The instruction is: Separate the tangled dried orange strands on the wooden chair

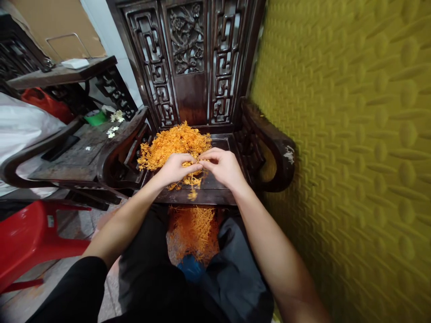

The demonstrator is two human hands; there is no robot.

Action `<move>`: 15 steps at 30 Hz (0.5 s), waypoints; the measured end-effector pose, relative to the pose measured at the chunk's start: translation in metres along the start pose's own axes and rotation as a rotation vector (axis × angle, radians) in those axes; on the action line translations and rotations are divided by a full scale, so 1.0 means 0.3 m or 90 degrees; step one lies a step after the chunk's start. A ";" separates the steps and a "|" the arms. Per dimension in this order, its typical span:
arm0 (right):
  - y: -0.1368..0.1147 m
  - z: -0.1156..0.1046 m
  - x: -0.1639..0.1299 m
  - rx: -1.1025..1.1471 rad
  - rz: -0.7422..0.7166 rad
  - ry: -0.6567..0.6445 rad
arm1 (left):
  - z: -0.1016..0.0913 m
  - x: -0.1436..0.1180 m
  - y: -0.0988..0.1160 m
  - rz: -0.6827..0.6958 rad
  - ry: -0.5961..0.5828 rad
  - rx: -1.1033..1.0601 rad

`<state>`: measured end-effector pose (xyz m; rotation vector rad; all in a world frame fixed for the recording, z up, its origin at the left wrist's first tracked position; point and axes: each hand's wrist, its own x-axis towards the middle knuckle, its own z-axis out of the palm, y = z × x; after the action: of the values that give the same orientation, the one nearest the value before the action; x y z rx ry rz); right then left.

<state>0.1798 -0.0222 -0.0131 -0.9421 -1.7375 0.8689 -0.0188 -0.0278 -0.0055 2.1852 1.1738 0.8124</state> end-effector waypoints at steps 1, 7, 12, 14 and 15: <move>-0.001 -0.001 0.002 -0.007 -0.009 0.002 | -0.003 -0.001 0.004 0.016 -0.014 -0.006; -0.046 0.002 0.016 -0.017 -0.041 0.079 | -0.024 0.013 0.032 -0.080 -0.010 -0.142; -0.057 -0.008 0.040 -0.004 -0.052 0.165 | -0.020 0.044 0.060 -0.229 0.054 -0.394; -0.019 -0.064 0.057 -0.048 -0.062 0.237 | -0.039 0.035 0.052 -0.259 0.046 -0.485; 0.005 -0.102 0.064 -0.081 -0.066 0.291 | -0.055 0.025 0.042 -0.263 0.044 -0.525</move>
<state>0.2039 -0.0002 0.0024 -1.0312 -1.4398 0.4347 -0.0203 -0.0248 0.0162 1.2080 1.0162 0.9642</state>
